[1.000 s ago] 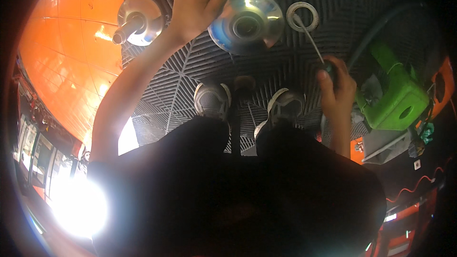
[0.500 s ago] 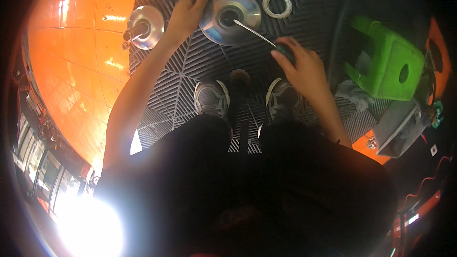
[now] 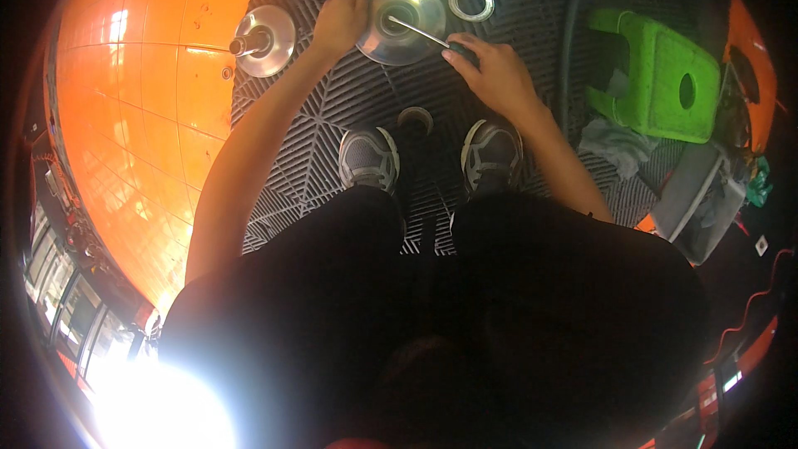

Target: The person sits on the floor and cleans a circular metal motorcycle part using a grey cloth. They then use a screwdriver to scrape the surface of the part and another similar metal component, removing residue.

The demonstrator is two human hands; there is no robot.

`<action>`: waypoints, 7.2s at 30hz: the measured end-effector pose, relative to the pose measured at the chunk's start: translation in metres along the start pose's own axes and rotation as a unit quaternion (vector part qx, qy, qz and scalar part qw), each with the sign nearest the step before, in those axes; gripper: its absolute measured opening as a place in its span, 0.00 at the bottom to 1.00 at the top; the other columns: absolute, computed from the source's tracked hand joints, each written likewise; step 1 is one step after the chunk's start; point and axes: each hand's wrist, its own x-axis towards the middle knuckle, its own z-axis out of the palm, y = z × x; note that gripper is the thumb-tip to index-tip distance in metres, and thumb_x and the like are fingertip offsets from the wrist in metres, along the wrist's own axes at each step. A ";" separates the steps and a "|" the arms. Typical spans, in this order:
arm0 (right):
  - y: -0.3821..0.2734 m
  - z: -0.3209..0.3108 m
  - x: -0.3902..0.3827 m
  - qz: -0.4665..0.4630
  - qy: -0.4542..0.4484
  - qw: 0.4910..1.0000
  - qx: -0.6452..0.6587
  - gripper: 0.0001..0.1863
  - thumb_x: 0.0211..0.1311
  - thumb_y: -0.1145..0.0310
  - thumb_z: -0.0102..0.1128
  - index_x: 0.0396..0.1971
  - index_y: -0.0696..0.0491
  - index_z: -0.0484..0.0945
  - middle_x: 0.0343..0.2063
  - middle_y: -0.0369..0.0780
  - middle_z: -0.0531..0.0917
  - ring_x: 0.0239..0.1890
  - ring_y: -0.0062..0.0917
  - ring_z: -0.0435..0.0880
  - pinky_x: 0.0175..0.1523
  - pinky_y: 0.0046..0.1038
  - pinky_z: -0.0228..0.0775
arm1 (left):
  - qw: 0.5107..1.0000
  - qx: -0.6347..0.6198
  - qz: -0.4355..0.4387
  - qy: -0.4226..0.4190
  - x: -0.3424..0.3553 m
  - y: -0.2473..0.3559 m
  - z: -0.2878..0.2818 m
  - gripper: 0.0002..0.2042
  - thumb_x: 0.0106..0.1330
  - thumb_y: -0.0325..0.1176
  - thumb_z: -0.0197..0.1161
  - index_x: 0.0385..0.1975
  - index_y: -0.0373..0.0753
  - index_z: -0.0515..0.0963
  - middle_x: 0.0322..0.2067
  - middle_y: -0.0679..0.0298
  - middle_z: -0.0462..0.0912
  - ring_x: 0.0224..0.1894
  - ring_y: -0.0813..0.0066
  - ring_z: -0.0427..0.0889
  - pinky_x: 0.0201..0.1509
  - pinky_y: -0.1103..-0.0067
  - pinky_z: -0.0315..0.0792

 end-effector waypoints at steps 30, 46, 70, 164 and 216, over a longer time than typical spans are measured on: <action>0.015 0.010 0.028 -0.075 -0.030 0.996 0.039 0.18 0.60 0.58 0.63 0.45 0.53 0.81 0.38 0.43 0.85 0.37 0.36 0.86 0.42 0.33 0.75 | 1.000 0.025 0.001 0.013 0.000 0.007 0.004 0.24 0.74 0.50 0.38 0.33 0.41 0.78 0.22 0.53 0.82 0.30 0.48 0.82 0.39 0.60 0.76; -0.011 -0.010 0.003 0.078 -0.029 0.995 0.057 0.21 0.61 0.56 0.61 0.45 0.56 0.79 0.33 0.48 0.84 0.29 0.36 0.85 0.38 0.33 0.72 | 0.996 -0.078 -0.020 -0.047 0.009 0.000 -0.003 0.27 0.72 0.55 0.42 0.36 0.37 0.79 0.28 0.51 0.83 0.36 0.50 0.82 0.46 0.63 0.72; -0.005 -0.006 0.010 0.079 -0.069 0.982 0.159 0.23 0.65 0.52 0.56 0.44 0.58 0.81 0.19 0.34 0.77 0.23 0.16 0.74 0.30 0.21 0.65 | 0.989 -0.058 -0.050 -0.125 0.025 0.010 -0.012 0.30 0.74 0.53 0.39 0.41 0.29 0.79 0.30 0.46 0.83 0.35 0.59 0.83 0.47 0.71 0.73; -0.010 0.012 -0.005 0.026 -0.047 0.996 -0.071 0.14 0.61 0.59 0.63 0.38 0.54 0.77 0.32 0.43 0.85 0.31 0.36 0.87 0.31 0.32 0.77 | 0.985 -0.159 0.032 -0.061 0.000 -0.002 -0.002 0.16 0.72 0.38 0.48 0.28 0.33 0.75 0.17 0.51 0.76 0.19 0.55 0.77 0.25 0.70 0.71; -0.022 0.042 -0.020 0.161 -0.098 0.977 0.098 0.13 0.66 0.60 0.58 0.40 0.56 0.75 0.22 0.48 0.82 0.26 0.44 0.84 0.30 0.39 0.72 | 0.993 -0.087 0.080 -0.005 -0.003 -0.012 0.013 0.16 0.72 0.39 0.48 0.27 0.36 0.76 0.17 0.53 0.78 0.20 0.57 0.79 0.26 0.70 0.72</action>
